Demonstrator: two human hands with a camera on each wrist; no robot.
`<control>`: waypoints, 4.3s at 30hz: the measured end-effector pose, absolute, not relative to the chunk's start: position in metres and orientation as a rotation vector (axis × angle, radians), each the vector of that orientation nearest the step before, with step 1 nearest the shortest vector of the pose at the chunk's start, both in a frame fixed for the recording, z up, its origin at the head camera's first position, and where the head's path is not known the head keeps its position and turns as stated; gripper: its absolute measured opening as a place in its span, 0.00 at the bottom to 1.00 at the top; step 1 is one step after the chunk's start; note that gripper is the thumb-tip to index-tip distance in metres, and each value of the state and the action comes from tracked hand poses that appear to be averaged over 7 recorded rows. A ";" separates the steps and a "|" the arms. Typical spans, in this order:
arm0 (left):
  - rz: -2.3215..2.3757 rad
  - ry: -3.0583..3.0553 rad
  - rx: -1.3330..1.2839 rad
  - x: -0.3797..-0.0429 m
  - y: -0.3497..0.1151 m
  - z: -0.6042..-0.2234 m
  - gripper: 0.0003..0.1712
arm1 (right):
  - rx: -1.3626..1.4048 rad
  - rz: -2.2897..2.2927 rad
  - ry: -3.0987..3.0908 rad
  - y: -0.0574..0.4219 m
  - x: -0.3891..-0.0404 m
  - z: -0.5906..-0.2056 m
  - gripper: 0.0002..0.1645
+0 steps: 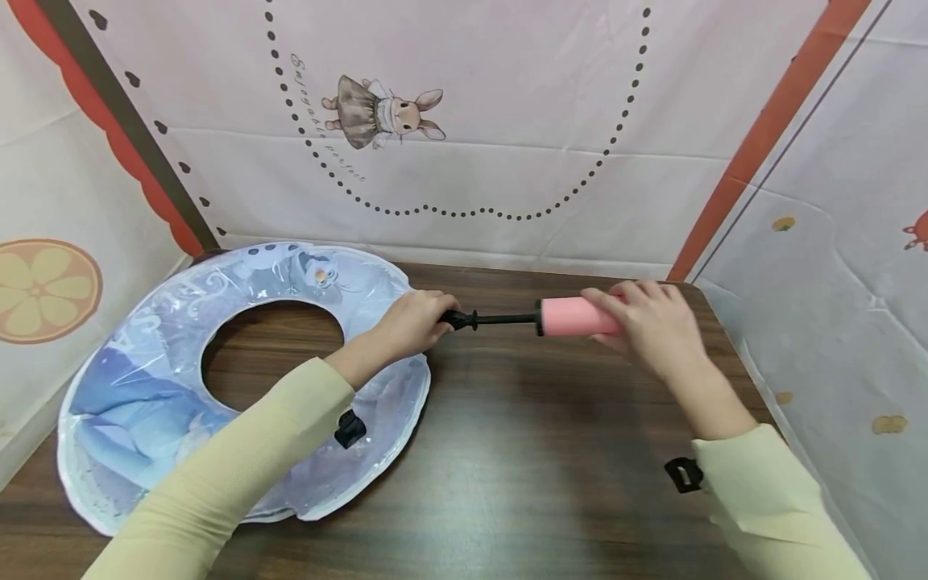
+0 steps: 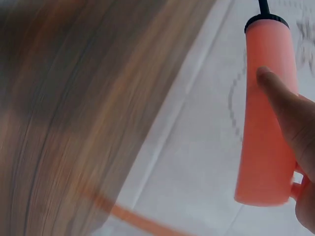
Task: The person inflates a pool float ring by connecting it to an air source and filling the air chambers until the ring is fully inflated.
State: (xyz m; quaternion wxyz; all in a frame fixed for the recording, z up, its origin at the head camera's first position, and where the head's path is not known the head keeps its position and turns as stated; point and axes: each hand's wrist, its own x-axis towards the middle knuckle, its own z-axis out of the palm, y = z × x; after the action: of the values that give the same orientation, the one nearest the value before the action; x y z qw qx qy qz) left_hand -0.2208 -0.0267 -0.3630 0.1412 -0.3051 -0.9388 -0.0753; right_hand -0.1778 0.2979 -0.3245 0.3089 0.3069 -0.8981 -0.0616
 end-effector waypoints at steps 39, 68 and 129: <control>-0.190 -2.707 -0.873 -0.223 -0.027 -0.361 0.10 | 0.782 -0.169 -2.410 0.320 -0.175 -0.320 0.39; -0.230 -2.711 -0.872 -0.223 -0.026 -0.365 0.11 | 0.868 -0.143 -2.311 0.281 -0.184 -0.335 0.40; -0.194 -2.711 -0.879 -0.220 -0.019 -0.362 0.08 | 0.862 -0.185 -2.300 0.233 -0.190 -0.350 0.37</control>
State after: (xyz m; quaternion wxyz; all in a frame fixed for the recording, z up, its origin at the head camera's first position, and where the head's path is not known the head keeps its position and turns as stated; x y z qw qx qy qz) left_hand -0.2195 -0.0186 -0.3622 0.1420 -0.3046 -0.9394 -0.0673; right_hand -0.1903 0.2335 -0.3501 0.3329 0.3301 -0.8804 -0.0709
